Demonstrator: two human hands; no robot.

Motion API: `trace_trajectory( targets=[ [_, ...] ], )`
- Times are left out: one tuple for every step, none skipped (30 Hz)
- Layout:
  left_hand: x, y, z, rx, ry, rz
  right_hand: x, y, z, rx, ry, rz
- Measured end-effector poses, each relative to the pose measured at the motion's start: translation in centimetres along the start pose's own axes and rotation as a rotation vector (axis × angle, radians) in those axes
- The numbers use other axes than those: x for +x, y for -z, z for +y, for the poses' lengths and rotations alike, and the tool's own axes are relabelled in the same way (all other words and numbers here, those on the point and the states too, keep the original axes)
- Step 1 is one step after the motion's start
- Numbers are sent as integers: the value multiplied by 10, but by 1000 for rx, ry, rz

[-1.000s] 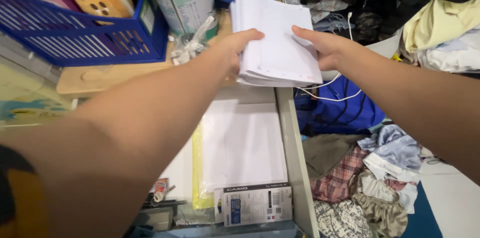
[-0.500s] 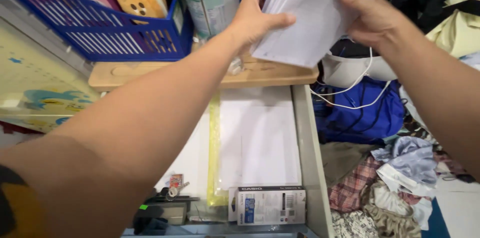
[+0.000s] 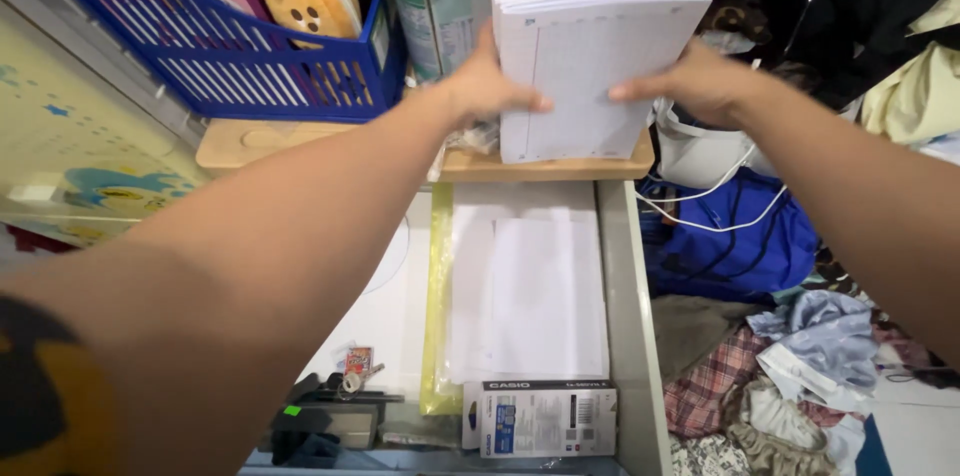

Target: The person organizes office supplies by placing pens and a calculator box into a drawer, then repeatedly stacks and restacks sheets of paper, moving them between the drawer and the desk surface.

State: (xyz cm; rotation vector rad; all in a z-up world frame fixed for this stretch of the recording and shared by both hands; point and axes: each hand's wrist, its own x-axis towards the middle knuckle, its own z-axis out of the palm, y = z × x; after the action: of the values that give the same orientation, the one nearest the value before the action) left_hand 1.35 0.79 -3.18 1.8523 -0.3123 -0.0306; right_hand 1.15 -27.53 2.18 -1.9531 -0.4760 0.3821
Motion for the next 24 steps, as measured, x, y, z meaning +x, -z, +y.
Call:
trace_trajectory(
  targets=[
    [0, -2, -6, 28, -5, 42, 2, -3, 7, -28, 45, 37],
    [-5, -6, -11, 56, -10, 84, 3, -6, 14, -57, 90, 74],
    [-10, -10, -13, 83, -11, 125, 2, -6, 19, -84, 132, 110],
    [-9, -11, -9, 52, 6, 125, 2, -3, 20, -126, 152, 109],
    [-8, -9, -2, 20, 25, 127, 5, 2, 18, -168, 172, 104],
    [-8, -9, 6, -11, 44, 129, 5, 7, 14, -210, 191, 99],
    [-7, -9, 14, -43, 81, 105, 5, 12, 9, -180, 85, 135],
    [-6, -9, 21, -75, 118, 80, 4, 18, 4, -149, -22, 172],
    [-5, -11, 26, -107, 156, 56, 4, 22, -1, -116, -128, 207],
    [1, -15, 30, -231, 231, 90, 7, 23, -4, -11, -193, 213],
    [8, -25, 30, -361, 312, 124, 8, 23, -4, 92, -265, 216],
    [15, -31, 27, -491, 393, 159, 10, 22, -1, 196, -336, 219],
    [22, -33, 19, -500, 417, 162, 13, 20, 5, 183, -378, 239],
    [30, -35, 7, -510, 441, 166, 18, 16, 14, 171, -420, 260],
    [42, -37, -6, -517, 463, 167, 23, 13, 26, 160, -461, 284],
    [56, -38, -19, -442, 508, 157, 29, 12, 38, 106, -469, 255],
    [67, -40, -33, -370, 561, 149, 35, 7, 51, 52, -484, 219],
    [72, -44, -49, -297, 614, 141, 37, 7, 63, -2, -499, 182],
    [71, -42, -62, 42, 506, 88, 39, 7, 73, -84, -511, 149],
    [67, -39, -71, 378, 390, 33, 38, 5, 82, -167, -523, 117],
    [66, -33, -71, 717, 260, -20, 41, 4, 89, -246, -528, 88],
    [63, -30, -65, 719, 279, 56, 43, 4, 94, -225, -508, 88],
    [50, -32, -59, 715, 302, 132, 41, 3, 99, -206, -494, 84],
    [35, -34, -49, 711, 323, 207, 39, 2, 103, -188, -479, 80]
  ],
)
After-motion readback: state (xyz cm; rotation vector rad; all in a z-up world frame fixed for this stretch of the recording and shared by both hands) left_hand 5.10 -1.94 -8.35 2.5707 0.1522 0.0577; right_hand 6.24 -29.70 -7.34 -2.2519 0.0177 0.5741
